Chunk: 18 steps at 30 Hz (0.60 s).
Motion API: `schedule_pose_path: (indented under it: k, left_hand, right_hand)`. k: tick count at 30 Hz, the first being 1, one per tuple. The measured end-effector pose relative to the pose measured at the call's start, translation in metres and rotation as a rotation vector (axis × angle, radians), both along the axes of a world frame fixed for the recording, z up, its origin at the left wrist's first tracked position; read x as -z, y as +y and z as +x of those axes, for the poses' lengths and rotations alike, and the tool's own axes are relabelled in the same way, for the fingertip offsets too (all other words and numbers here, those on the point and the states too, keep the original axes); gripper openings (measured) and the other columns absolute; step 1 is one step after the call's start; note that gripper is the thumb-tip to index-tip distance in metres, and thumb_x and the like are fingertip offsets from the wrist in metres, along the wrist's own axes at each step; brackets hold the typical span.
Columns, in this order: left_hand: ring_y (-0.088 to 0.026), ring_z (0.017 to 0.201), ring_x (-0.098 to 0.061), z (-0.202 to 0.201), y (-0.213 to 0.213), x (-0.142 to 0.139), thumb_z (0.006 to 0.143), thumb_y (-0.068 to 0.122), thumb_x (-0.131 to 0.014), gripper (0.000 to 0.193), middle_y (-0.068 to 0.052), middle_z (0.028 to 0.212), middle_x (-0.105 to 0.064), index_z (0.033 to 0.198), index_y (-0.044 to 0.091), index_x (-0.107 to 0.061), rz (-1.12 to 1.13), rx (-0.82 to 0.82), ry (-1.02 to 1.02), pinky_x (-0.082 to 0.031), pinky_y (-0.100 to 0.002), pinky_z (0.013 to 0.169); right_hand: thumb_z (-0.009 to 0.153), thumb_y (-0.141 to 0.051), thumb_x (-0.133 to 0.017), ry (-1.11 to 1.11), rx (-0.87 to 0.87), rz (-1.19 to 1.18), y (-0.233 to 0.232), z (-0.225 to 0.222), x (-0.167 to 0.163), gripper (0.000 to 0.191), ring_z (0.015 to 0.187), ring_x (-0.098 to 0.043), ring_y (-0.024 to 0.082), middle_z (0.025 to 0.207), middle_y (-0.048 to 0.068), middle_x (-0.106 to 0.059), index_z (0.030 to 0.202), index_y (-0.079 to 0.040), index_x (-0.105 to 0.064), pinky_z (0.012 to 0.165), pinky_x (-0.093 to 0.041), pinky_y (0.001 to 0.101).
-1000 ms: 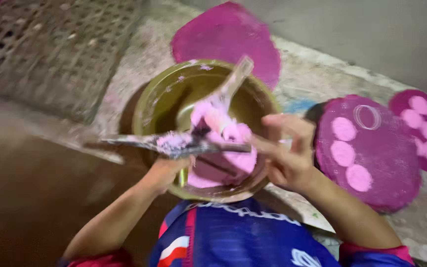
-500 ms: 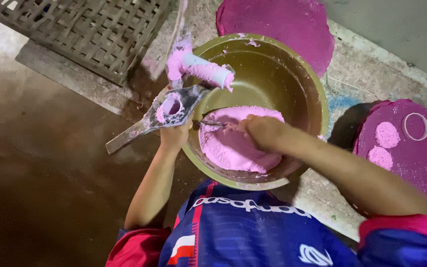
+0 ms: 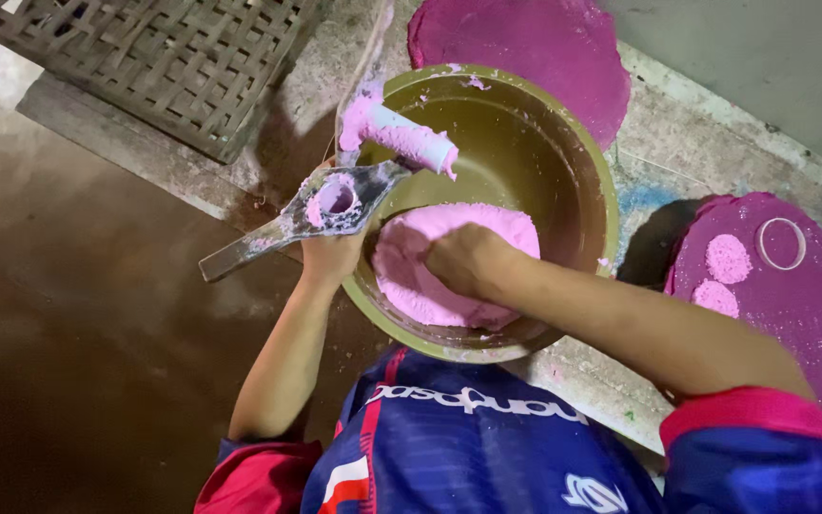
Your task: The person scoops pink dough from a large basin into a handheld press mold, squeezes the tool to extrude a round dough disc onto a pink board, and places the formed discs in rows, repeating the cycle to fill the boards.
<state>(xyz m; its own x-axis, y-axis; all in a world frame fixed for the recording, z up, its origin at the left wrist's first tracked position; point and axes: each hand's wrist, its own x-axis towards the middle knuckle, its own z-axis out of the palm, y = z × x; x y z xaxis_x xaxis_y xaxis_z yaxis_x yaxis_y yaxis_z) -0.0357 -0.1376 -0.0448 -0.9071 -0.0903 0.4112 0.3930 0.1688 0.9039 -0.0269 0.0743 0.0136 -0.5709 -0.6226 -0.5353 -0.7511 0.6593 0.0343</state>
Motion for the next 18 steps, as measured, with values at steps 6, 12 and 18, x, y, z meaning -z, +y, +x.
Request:
schedule_pose_path:
  k: [6,12,18]
  left_hand:
    - [-0.017,0.111,-0.066,-0.001,0.004,-0.016,0.097,0.009,-0.074,0.045,-0.009,0.12,-0.069,0.137,-0.001,-0.056,-0.033,0.034,-0.027,-0.052,-0.032,0.101]
    - [-0.02,0.106,-0.072,-0.007,0.012,-0.051,0.095,0.017,-0.075,0.046,-0.012,0.114,-0.074,0.135,0.004,-0.06,-0.218,0.03,-0.055,-0.055,-0.034,0.094]
    - [-0.034,0.101,-0.067,-0.002,0.049,-0.08,0.068,0.03,-0.088,0.076,-0.023,0.118,-0.069,0.131,-0.002,-0.059,-0.537,0.111,0.159,-0.052,-0.045,0.084]
  right_hand:
    - [0.09,-0.026,-0.062,-0.155,0.138,0.031,0.054,0.046,-0.05,0.025,0.083,-0.074,0.037,0.086,0.019,-0.074,0.097,-0.006,-0.076,0.073,-0.058,0.0481]
    - [0.09,-0.03,-0.063,-0.228,0.572,-0.249,0.116,0.049,-0.143,0.033,0.079,-0.075,0.031,0.094,0.012,-0.079,0.12,-0.029,-0.077,0.071,-0.056,0.0426]
    - [0.098,-0.023,-0.062,-0.377,0.714,-0.815,0.148,0.037,-0.17,0.032,0.069,-0.065,0.031,0.086,0.012,-0.078,0.127,-0.016,-0.074,0.061,-0.053,0.0361]
